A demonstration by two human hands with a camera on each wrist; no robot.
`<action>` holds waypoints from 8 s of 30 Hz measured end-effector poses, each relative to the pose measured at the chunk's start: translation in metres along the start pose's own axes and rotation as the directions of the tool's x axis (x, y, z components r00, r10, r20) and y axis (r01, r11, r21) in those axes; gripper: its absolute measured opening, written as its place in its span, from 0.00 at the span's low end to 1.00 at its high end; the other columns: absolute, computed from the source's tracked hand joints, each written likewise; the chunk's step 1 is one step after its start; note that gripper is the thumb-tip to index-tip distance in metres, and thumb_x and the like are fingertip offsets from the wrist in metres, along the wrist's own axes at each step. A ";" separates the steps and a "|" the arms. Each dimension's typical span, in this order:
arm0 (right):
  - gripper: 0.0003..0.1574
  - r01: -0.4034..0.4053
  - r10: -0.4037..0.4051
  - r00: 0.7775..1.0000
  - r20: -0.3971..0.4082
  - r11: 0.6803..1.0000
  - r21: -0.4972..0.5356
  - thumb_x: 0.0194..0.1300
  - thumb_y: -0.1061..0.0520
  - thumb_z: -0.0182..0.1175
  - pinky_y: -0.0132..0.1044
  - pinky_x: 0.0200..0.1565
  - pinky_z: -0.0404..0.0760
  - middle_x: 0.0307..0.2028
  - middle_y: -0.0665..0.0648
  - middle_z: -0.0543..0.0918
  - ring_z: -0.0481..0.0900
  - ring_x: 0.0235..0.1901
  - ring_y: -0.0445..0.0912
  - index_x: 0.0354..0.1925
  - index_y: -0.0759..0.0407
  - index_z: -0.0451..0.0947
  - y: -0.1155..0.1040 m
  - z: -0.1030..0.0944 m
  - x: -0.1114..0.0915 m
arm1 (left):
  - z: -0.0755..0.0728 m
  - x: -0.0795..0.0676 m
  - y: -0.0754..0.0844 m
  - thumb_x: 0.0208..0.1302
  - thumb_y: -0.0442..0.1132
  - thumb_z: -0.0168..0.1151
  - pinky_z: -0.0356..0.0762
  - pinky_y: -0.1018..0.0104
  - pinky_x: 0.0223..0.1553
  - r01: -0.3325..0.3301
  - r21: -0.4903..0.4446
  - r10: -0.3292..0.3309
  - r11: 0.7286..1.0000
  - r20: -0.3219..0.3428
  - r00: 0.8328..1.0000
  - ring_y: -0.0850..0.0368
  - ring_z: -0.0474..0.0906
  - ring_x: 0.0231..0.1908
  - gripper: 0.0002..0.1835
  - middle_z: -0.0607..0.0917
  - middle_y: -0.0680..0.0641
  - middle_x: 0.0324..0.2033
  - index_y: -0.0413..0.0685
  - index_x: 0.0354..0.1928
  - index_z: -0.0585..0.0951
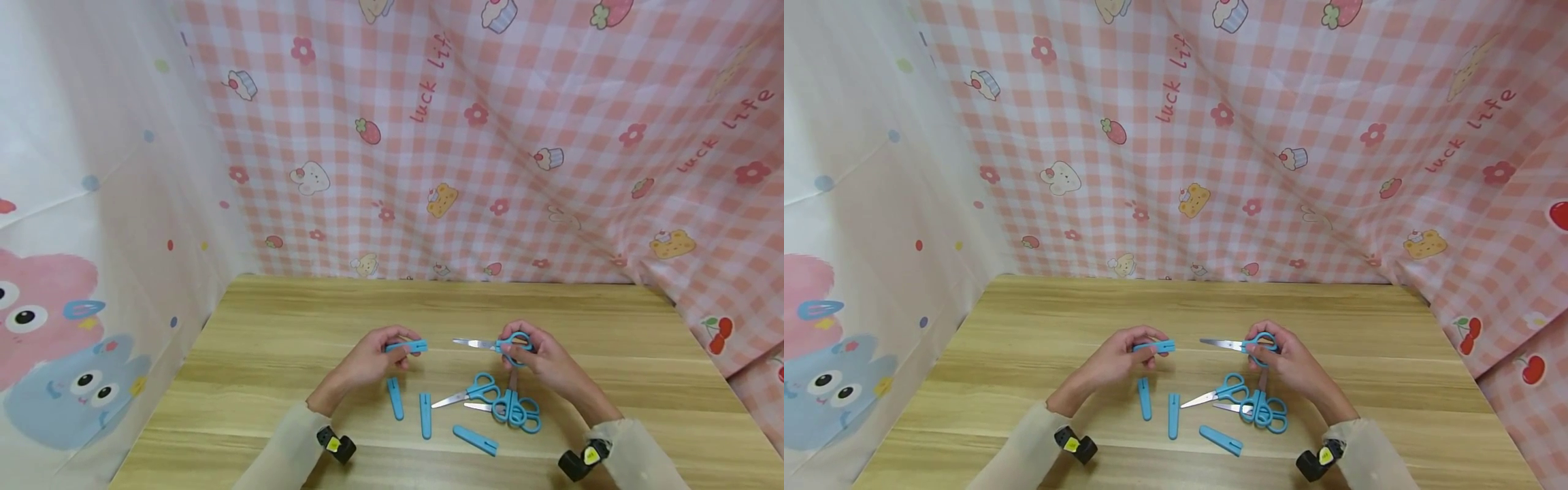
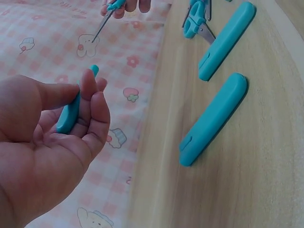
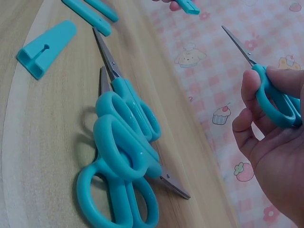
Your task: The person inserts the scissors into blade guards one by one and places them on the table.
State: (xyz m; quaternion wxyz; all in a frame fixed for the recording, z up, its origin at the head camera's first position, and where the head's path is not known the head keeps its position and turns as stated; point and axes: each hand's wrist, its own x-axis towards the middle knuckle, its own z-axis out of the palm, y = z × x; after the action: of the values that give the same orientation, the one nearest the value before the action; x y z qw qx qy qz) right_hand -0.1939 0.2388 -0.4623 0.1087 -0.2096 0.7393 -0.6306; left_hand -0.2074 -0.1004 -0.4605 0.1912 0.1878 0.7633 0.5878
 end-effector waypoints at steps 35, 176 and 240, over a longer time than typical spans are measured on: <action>0.09 0.047 -0.048 0.997 0.063 0.999 0.012 0.76 0.61 0.52 0.44 0.25 0.78 0.26 0.63 0.77 0.77 0.27 0.40 0.47 0.68 0.68 -0.011 0.011 0.001 | 0.007 0.003 0.010 0.73 0.37 0.57 0.81 0.44 0.42 -0.048 0.009 0.049 0.999 -0.009 0.999 0.37 0.76 0.33 0.10 0.86 0.35 0.44 0.50 0.52 0.81; 0.14 -0.063 0.061 0.997 -0.043 0.997 -0.048 0.75 0.56 0.55 0.40 0.31 0.75 0.26 0.56 0.78 0.79 0.26 0.48 0.50 0.66 0.67 -0.013 0.050 0.019 | 0.021 0.012 0.014 0.72 0.34 0.57 0.64 0.73 0.23 -0.069 0.047 0.068 0.996 0.010 0.998 0.56 0.72 0.26 0.10 0.88 0.45 0.39 0.51 0.50 0.82; 0.08 -0.038 0.039 0.999 -0.031 0.999 0.024 0.75 0.57 0.53 0.34 0.28 0.74 0.25 0.58 0.75 0.75 0.25 0.48 0.46 0.62 0.68 -0.015 0.058 0.018 | 0.030 0.012 0.017 0.72 0.36 0.59 0.58 0.73 0.18 -0.090 0.063 0.092 0.994 -0.015 0.996 0.60 0.59 0.17 0.08 0.89 0.49 0.38 0.49 0.49 0.83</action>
State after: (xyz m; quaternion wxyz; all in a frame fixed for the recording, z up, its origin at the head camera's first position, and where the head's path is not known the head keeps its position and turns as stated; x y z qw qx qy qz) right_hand -0.1825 0.1775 -0.4560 0.1116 -0.1841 0.7374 -0.6402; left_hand -0.2013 -0.0657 -0.4523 0.1515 0.2231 0.7734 0.5737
